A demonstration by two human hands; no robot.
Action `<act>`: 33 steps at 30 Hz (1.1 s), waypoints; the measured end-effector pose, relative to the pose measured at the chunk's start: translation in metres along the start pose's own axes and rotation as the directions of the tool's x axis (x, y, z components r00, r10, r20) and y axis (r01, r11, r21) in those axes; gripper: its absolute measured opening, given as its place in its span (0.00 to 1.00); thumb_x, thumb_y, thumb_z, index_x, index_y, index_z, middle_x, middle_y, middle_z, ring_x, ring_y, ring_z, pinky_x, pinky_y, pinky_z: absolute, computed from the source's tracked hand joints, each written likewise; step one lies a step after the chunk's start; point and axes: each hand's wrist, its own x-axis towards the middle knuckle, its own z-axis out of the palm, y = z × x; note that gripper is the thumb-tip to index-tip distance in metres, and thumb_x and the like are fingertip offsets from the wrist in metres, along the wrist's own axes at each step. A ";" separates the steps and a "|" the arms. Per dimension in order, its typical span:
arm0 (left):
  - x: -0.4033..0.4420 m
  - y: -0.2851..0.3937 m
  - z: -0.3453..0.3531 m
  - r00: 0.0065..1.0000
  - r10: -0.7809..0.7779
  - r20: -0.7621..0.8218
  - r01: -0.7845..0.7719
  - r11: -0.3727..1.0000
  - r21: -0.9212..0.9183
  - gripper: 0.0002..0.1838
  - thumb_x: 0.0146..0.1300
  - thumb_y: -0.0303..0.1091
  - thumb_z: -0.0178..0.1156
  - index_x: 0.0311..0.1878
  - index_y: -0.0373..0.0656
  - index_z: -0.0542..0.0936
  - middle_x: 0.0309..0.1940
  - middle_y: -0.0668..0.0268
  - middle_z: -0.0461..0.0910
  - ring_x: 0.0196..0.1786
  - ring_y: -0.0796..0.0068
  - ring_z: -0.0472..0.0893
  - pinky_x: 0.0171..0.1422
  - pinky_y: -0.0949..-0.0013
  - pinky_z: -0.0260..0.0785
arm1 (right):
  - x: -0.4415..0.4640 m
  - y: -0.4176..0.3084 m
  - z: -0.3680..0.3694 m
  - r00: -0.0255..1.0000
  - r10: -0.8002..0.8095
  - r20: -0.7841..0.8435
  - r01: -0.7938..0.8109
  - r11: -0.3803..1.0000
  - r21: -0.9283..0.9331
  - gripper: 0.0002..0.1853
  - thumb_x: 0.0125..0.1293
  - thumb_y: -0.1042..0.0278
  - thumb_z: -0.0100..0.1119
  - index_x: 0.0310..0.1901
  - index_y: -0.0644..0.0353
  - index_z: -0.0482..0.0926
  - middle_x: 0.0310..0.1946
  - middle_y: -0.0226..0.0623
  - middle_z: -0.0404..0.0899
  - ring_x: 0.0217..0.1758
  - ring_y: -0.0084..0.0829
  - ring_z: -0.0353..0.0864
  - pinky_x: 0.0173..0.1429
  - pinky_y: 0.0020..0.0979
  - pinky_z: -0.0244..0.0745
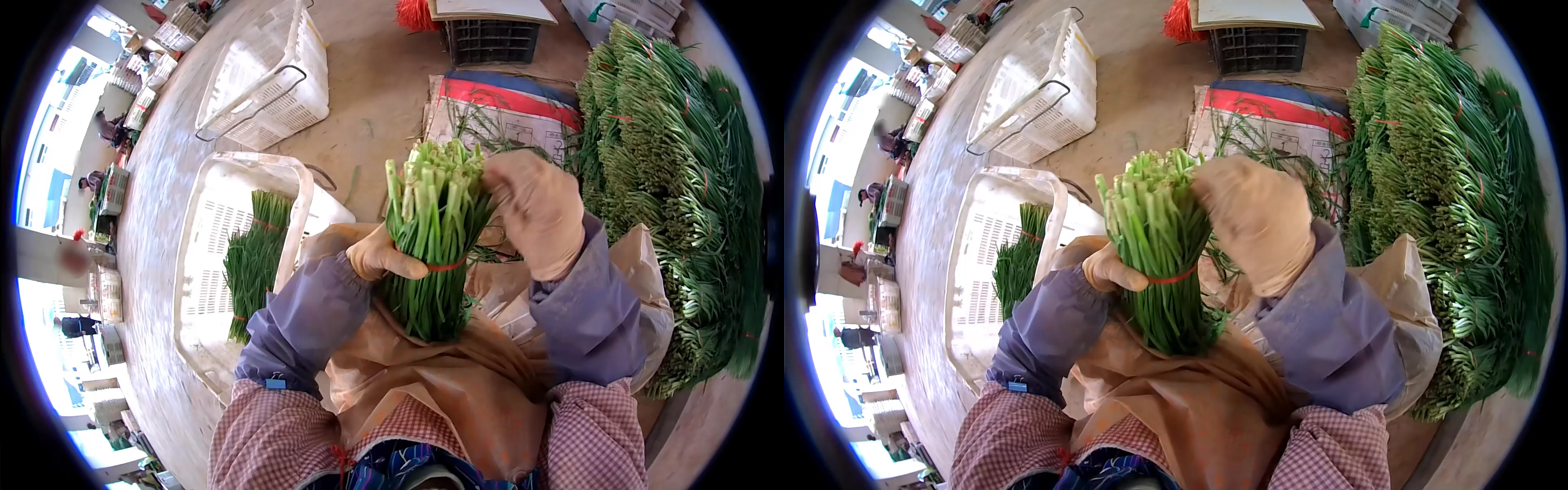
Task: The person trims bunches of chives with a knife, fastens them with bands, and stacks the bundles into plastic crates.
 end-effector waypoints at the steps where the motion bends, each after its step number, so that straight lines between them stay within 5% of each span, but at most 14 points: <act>1: 0.001 0.003 0.004 1.000 0.018 -0.012 -0.018 1.000 0.004 0.54 0.42 0.40 0.81 0.73 0.38 0.65 0.63 0.62 0.75 0.66 0.67 0.73 0.72 0.63 0.61 | -0.004 0.009 0.002 0.988 0.135 -0.073 -0.125 0.984 0.128 0.08 0.62 0.75 0.66 0.43 0.58 0.80 0.32 0.38 0.81 0.33 0.37 0.82 0.37 0.33 0.77; 3: 0.005 0.003 0.011 0.997 0.075 -0.034 -0.075 0.997 0.003 0.53 0.42 0.36 0.81 0.73 0.39 0.64 0.64 0.63 0.75 0.66 0.69 0.72 0.73 0.63 0.61 | -0.009 0.024 -0.001 0.900 0.409 -0.153 -0.326 0.862 0.388 0.05 0.65 0.77 0.64 0.42 0.60 0.80 0.31 0.38 0.81 0.32 0.32 0.82 0.37 0.29 0.76; 6: 0.006 0.001 0.010 0.998 0.026 -0.058 -0.023 0.998 0.061 0.55 0.41 0.33 0.83 0.74 0.39 0.63 0.64 0.63 0.75 0.66 0.70 0.72 0.73 0.64 0.62 | -0.021 0.010 -0.010 0.799 0.601 -0.004 -0.477 0.638 0.604 0.04 0.67 0.79 0.63 0.42 0.62 0.80 0.30 0.35 0.81 0.33 0.24 0.79 0.39 0.26 0.75; 9: 0.009 0.000 0.018 0.981 0.066 -0.182 -0.043 0.991 0.124 0.52 0.41 0.37 0.82 0.71 0.39 0.67 0.62 0.66 0.76 0.64 0.72 0.72 0.72 0.65 0.62 | -0.020 -0.004 0.006 0.970 0.240 -0.034 -0.207 0.894 0.398 0.05 0.66 0.79 0.63 0.42 0.62 0.80 0.31 0.32 0.81 0.32 0.23 0.78 0.39 0.25 0.74; 10: 0.010 0.000 0.017 0.979 0.081 -0.190 -0.042 0.979 0.200 0.52 0.42 0.35 0.82 0.72 0.39 0.66 0.62 0.65 0.76 0.64 0.72 0.72 0.72 0.65 0.62 | -0.025 -0.005 0.011 0.930 0.365 0.047 -0.345 0.821 0.456 0.05 0.66 0.79 0.64 0.42 0.62 0.80 0.32 0.30 0.82 0.34 0.21 0.78 0.40 0.24 0.75; 13: 0.014 0.001 0.024 0.953 0.108 -0.282 -0.056 0.981 0.185 0.55 0.42 0.29 0.82 0.74 0.37 0.61 0.64 0.63 0.74 0.65 0.72 0.72 0.72 0.66 0.63 | -0.029 0.000 0.011 0.855 0.499 -0.137 -0.394 0.800 0.452 0.05 0.66 0.78 0.65 0.42 0.62 0.80 0.32 0.32 0.83 0.34 0.21 0.80 0.40 0.24 0.75; 14: 0.013 0.005 0.027 0.943 0.107 -0.315 -0.042 0.978 0.205 0.54 0.44 0.28 0.81 0.73 0.37 0.60 0.63 0.62 0.74 0.65 0.72 0.72 0.71 0.66 0.64 | -0.029 -0.005 0.006 0.789 0.607 -0.096 -0.399 0.624 0.672 0.05 0.66 0.76 0.66 0.41 0.63 0.80 0.28 0.32 0.81 0.31 0.19 0.78 0.36 0.25 0.74; 17: 0.017 0.002 0.026 0.905 0.169 -0.390 -0.061 0.960 0.273 0.52 0.45 0.28 0.81 0.72 0.36 0.60 0.62 0.62 0.75 0.64 0.72 0.73 0.71 0.66 0.65 | -0.031 -0.019 0.006 0.946 0.318 -0.060 -0.250 0.835 0.490 0.06 0.66 0.74 0.67 0.41 0.63 0.80 0.23 0.29 0.76 0.27 0.17 0.75 0.30 0.25 0.72; 18: 0.019 -0.003 0.024 0.889 0.217 -0.404 -0.090 0.946 0.312 0.52 0.45 0.29 0.81 0.72 0.36 0.58 0.62 0.60 0.75 0.64 0.71 0.74 0.70 0.64 0.66 | -0.029 -0.030 0.003 0.935 0.325 0.146 -0.354 0.812 0.464 0.07 0.65 0.72 0.68 0.42 0.63 0.81 0.23 0.32 0.78 0.24 0.19 0.76 0.28 0.26 0.72; 21: 0.025 -0.015 0.031 0.827 0.281 -0.487 -0.207 0.958 0.200 0.53 0.47 0.31 0.81 0.72 0.36 0.57 0.62 0.59 0.75 0.64 0.69 0.74 0.70 0.63 0.67 | -0.031 -0.044 0.027 0.869 0.470 0.155 -0.495 0.839 0.227 0.08 0.63 0.72 0.69 0.41 0.62 0.81 0.24 0.35 0.80 0.23 0.24 0.79 0.29 0.26 0.73; 25: 0.022 -0.022 0.023 0.701 0.355 -0.619 0.014 0.860 0.509 0.59 0.39 0.40 0.84 0.72 0.35 0.57 0.62 0.55 0.75 0.65 0.63 0.75 0.70 0.61 0.68 | -0.027 -0.042 0.046 0.887 0.454 -0.082 -0.408 0.854 0.322 0.08 0.63 0.73 0.69 0.39 0.63 0.80 0.24 0.36 0.80 0.23 0.25 0.77 0.30 0.26 0.72; 29: 0.023 -0.027 0.020 0.694 0.343 -0.633 0.022 0.869 0.494 0.61 0.37 0.42 0.85 0.72 0.36 0.57 0.62 0.55 0.75 0.64 0.62 0.76 0.70 0.61 0.67 | -0.031 -0.039 0.050 0.918 0.369 -0.146 -0.290 0.875 0.386 0.05 0.64 0.76 0.67 0.36 0.66 0.79 0.24 0.35 0.80 0.25 0.23 0.76 0.32 0.26 0.72; 30: 0.025 -0.028 0.023 0.711 0.374 -0.595 -0.093 0.889 0.448 0.58 0.40 0.40 0.85 0.71 0.37 0.58 0.62 0.56 0.76 0.64 0.63 0.76 0.70 0.62 0.67 | -0.033 -0.038 0.050 0.923 0.345 -0.171 -0.259 0.885 0.388 0.04 0.65 0.76 0.66 0.36 0.65 0.80 0.24 0.34 0.81 0.24 0.23 0.77 0.31 0.26 0.73; 33: 0.026 -0.017 0.033 0.753 0.378 -0.538 -0.149 0.895 0.420 0.55 0.42 0.38 0.83 0.71 0.37 0.59 0.62 0.56 0.76 0.64 0.64 0.76 0.69 0.62 0.67 | -0.023 -0.027 0.027 0.832 0.554 0.002 -0.501 0.750 0.432 0.01 0.67 0.76 0.63 0.38 0.62 0.82 0.24 0.32 0.81 0.24 0.24 0.78 0.29 0.28 0.75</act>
